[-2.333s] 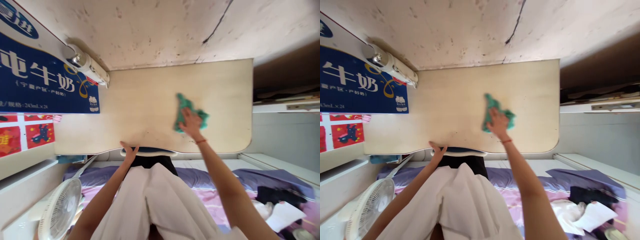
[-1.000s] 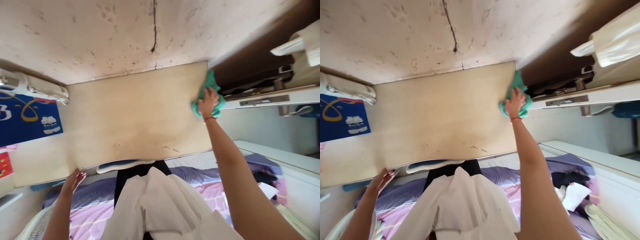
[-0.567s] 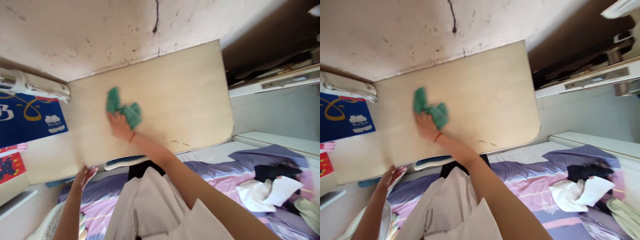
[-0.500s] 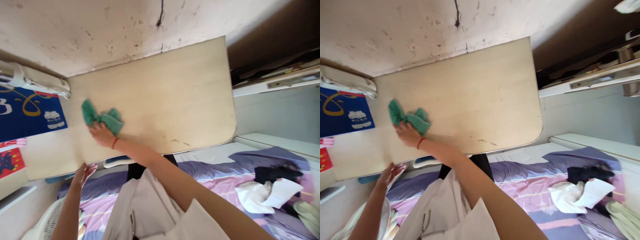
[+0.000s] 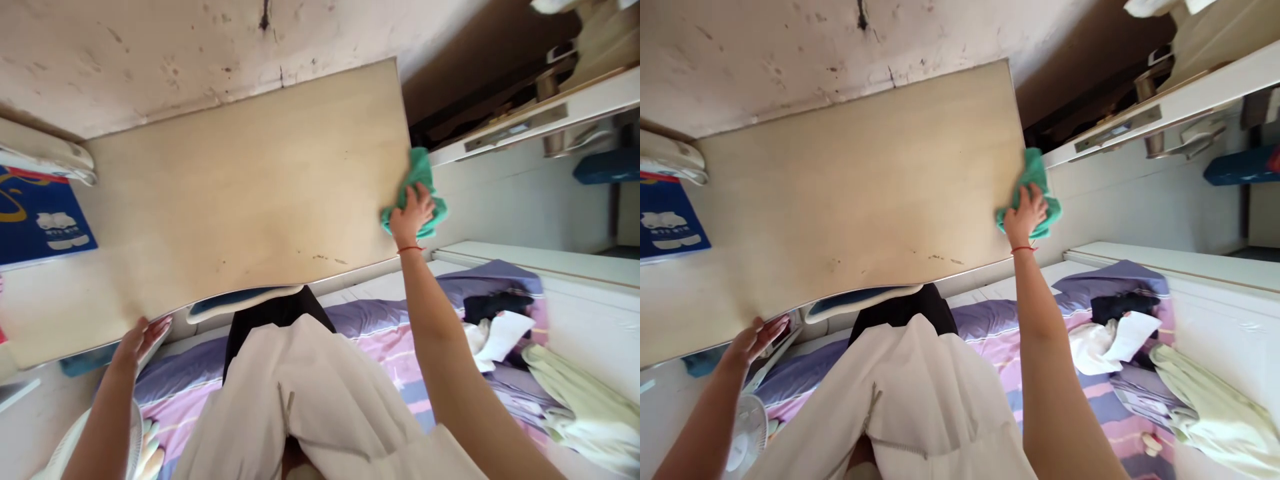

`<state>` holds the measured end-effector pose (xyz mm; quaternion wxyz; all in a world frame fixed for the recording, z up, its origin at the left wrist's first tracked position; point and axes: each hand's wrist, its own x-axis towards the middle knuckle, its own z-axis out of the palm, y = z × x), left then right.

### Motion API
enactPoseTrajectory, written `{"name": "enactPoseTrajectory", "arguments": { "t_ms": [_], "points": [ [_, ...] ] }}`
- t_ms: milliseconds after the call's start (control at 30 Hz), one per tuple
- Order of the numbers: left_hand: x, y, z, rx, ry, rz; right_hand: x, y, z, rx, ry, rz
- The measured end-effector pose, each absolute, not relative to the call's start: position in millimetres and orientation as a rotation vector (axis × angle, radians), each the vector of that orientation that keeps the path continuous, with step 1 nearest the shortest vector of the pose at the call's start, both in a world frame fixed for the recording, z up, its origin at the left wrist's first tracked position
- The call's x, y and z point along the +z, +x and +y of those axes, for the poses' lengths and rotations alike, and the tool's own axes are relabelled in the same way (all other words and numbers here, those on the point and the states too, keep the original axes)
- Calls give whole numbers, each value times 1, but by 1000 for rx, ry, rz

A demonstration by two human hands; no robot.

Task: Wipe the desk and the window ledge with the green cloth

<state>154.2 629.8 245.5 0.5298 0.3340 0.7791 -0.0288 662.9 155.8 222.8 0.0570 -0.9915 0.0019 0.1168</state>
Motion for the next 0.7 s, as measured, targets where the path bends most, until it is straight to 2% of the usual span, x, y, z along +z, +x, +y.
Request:
{"name": "enactPoseTrajectory", "arguments": {
  "t_ms": [67, 167, 267, 333, 400, 467, 567, 700],
  "points": [
    [244, 154, 628, -15, 790, 1858, 222, 643, 147, 258, -2989, 269],
    [244, 157, 624, 35, 791, 1840, 216, 574, 213, 386, -2974, 284],
    [247, 161, 622, -16, 779, 1841, 213, 480, 339, 671, -2890, -264],
    [250, 162, 624, -77, 778, 1842, 219, 414, 427, 810, -2617, -913],
    [252, 161, 627, -135, 780, 1835, 228, 361, 495, 825, -2240, -1407],
    [254, 158, 630, -194, 773, 1825, 235, 329, 529, 814, -1987, -1620],
    [255, 157, 635, -301, 755, 1818, 229, 332, 500, 844, -1992, -1597],
    [257, 162, 636, -305, 753, 1844, 205, 414, 337, 872, -2525, -1080]
  ]
}}
